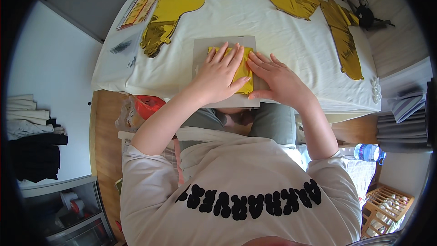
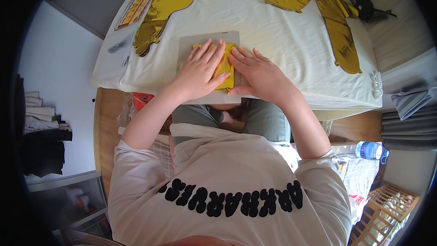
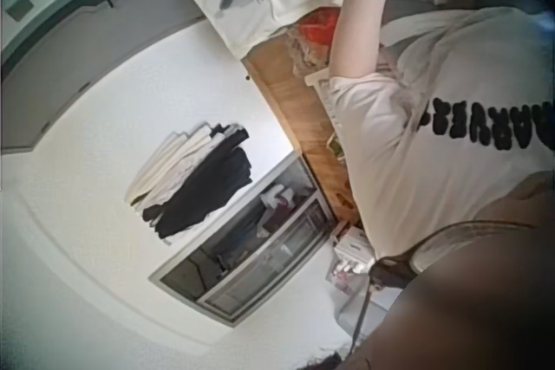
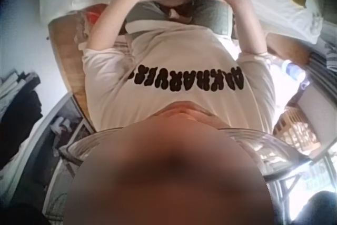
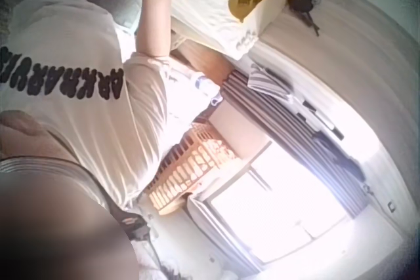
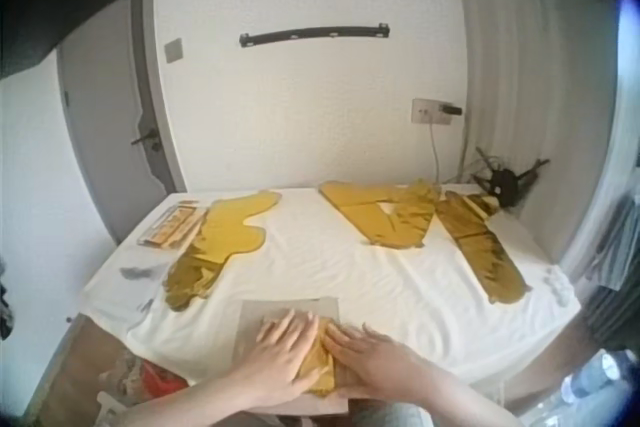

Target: Folding gold-colored foil sheets into compact squares and organizing them on cardboard bases.

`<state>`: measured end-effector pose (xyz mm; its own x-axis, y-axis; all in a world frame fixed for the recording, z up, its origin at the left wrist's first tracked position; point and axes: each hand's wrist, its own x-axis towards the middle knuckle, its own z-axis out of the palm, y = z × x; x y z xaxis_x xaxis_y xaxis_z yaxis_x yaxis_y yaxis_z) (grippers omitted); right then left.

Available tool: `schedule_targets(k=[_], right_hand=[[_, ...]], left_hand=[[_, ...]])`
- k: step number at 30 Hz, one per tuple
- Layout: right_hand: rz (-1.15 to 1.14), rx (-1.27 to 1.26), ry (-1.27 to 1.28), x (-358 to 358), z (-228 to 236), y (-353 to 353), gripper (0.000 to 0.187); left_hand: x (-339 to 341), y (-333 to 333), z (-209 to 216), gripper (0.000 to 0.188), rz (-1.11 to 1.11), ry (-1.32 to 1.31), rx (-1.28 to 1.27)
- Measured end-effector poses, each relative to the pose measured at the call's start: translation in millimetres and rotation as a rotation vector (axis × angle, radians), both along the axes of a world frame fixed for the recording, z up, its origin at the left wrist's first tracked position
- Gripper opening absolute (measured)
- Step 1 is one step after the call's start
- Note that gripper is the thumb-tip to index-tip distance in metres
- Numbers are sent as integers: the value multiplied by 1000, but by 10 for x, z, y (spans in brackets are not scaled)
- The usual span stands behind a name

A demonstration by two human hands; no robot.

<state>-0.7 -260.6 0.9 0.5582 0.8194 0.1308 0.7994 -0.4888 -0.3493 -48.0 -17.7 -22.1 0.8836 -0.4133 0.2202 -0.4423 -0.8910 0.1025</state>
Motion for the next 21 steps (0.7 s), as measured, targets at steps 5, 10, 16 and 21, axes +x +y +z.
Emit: schedule_targets(k=[5,10,16,21], right_hand=[[54,75,-18,-27,-31,165,99],[35,130,-11,-131,-14,106,95],[-124,73,234,-455,345,-291,64],[-29,203,130,-396,174,-435,49]], left_hand=[[-14,-1,85,85,4,33,31],[-16,2,95,91,-63,18,44],[-1,-45,254,104,-423,162,-138],[131,-120,329,102,-606,702,-704]])
